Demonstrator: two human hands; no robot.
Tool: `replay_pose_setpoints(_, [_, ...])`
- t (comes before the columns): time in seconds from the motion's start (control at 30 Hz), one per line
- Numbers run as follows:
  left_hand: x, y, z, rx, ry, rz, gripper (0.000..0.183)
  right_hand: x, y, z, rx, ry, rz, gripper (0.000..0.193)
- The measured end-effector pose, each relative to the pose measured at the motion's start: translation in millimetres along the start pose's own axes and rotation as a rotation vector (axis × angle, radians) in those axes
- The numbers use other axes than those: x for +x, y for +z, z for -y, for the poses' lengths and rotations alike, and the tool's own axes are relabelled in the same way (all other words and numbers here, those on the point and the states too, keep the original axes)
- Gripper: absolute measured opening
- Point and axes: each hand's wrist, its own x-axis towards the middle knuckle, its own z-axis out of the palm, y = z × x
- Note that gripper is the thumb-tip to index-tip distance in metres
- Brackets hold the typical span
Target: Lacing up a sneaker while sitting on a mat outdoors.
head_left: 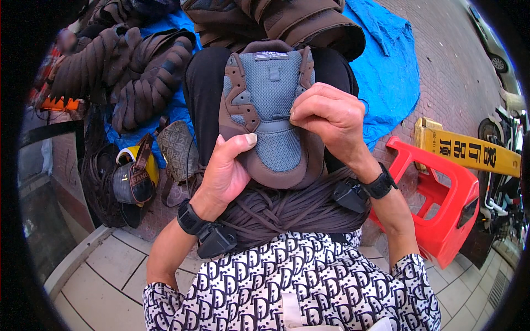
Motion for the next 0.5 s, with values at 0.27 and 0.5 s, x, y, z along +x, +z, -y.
replay_pose_setpoints(0.27, [0.6,-1.4,0.6,0.010,0.000,-0.013,0.043,0.2,0.0,1.8,-0.010,0.017,0.012,0.010])
replay_pose_setpoints(0.5, [0.9,-2.1,1.5,0.005,0.010,-0.002,0.043,-0.1,1.6,1.1,-0.001,0.029,-0.020,0.010])
